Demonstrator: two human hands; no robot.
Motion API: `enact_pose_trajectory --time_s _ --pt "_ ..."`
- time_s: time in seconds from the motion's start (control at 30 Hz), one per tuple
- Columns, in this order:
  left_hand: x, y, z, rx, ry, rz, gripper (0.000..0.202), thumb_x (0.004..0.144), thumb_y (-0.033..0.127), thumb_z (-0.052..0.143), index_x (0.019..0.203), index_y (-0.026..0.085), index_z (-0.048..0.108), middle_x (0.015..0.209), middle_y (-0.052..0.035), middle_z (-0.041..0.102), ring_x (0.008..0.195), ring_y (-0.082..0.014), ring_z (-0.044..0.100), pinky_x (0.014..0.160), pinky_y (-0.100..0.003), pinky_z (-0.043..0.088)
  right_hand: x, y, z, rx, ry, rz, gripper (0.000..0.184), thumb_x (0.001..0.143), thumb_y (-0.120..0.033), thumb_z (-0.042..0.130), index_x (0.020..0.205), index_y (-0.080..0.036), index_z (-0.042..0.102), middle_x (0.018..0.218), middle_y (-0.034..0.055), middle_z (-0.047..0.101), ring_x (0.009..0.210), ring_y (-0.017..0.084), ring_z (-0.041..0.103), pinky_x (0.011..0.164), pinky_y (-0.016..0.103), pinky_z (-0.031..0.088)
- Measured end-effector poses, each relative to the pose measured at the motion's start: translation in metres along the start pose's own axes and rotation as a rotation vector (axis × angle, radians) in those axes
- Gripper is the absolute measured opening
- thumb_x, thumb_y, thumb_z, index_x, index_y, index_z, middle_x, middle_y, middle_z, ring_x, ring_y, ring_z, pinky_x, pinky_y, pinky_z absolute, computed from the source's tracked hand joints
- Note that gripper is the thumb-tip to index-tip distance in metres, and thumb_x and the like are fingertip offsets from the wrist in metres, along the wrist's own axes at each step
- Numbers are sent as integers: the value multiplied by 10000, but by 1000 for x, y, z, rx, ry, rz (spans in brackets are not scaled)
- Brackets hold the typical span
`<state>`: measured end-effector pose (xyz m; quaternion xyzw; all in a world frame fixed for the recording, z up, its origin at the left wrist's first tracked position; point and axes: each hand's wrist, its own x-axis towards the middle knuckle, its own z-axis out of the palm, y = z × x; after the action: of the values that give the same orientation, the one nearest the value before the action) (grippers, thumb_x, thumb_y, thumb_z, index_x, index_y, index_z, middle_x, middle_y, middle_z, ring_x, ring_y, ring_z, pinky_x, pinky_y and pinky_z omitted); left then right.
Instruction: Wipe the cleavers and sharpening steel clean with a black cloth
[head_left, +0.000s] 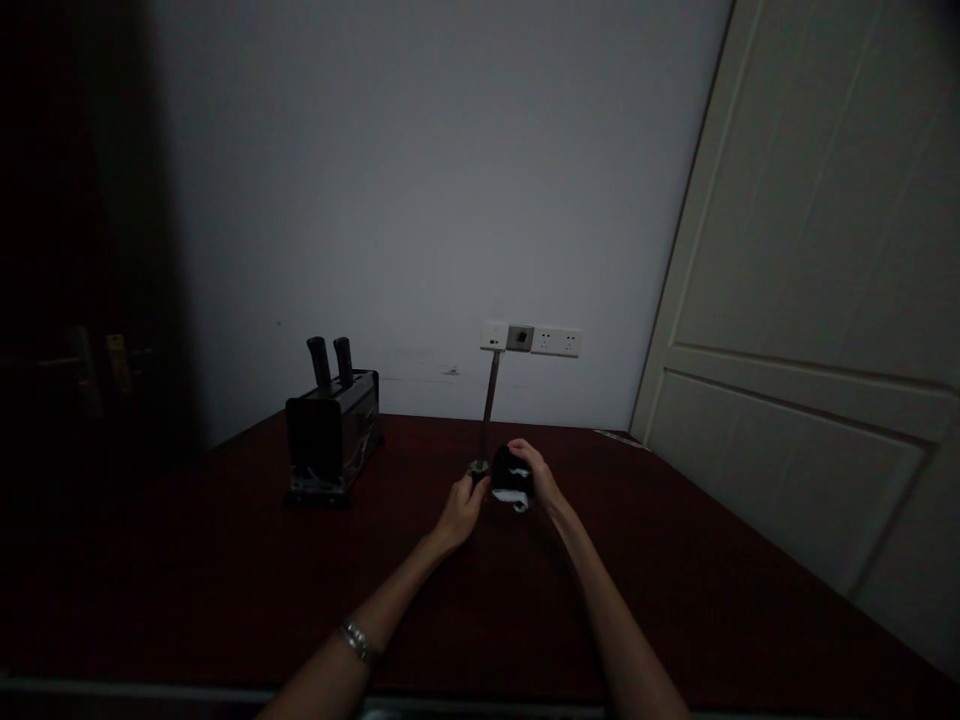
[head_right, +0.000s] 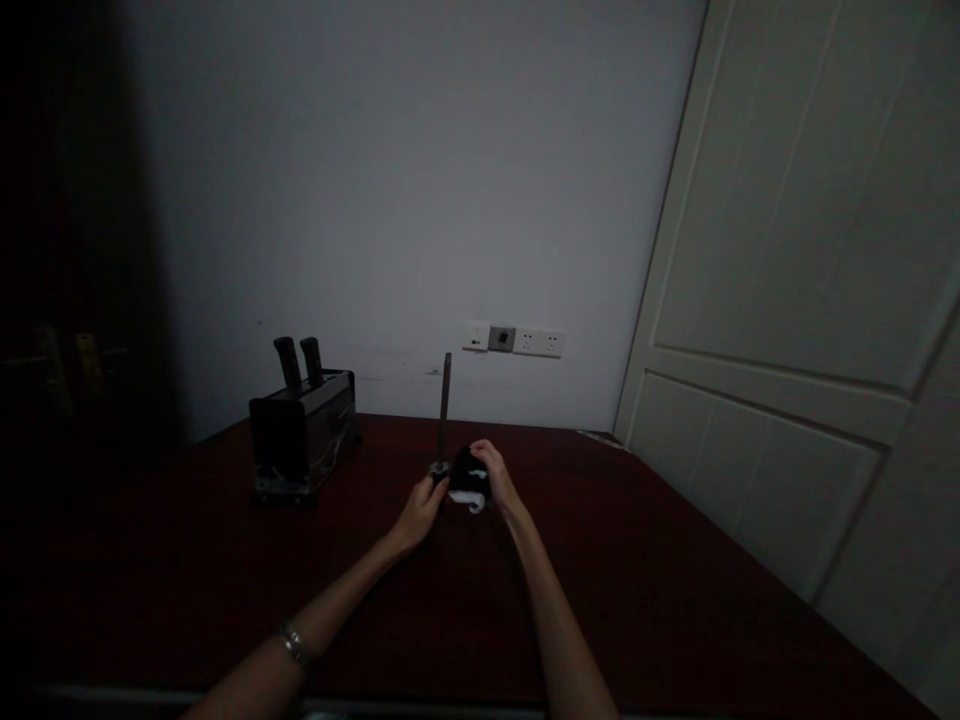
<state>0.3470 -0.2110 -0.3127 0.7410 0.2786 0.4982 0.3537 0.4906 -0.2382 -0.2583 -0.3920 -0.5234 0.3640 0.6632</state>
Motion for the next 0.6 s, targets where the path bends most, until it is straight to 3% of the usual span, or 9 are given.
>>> enact_pose_trajectory --time_s 0.2,0.4,0.6 --pt "-1 -3 2 33 -3 -32 350 823 455 381 745 137 505 618 15 495 583 -111 453 570 -224 342 10 -18 -5 -149 -194 36 96 555 -235 619 560 -153 569 519 -43 511 528 104 437 530 225 323" --pt "-1 -6 2 64 6 -4 321 834 419 362 733 141 487 618 12 483 577 -110 446 572 -229 339 15 -29 -3 -287 -377 92 156 565 -273 661 601 -139 589 548 -35 545 541 103 475 551 228 345" --pt "0 -9 2 59 -10 16 290 838 393 371 776 134 486 626 17 471 573 -100 422 562 -219 332 20 -32 -5 -364 -464 67 144 589 -258 652 644 -136 599 571 -36 546 548 94 479 559 219 359"
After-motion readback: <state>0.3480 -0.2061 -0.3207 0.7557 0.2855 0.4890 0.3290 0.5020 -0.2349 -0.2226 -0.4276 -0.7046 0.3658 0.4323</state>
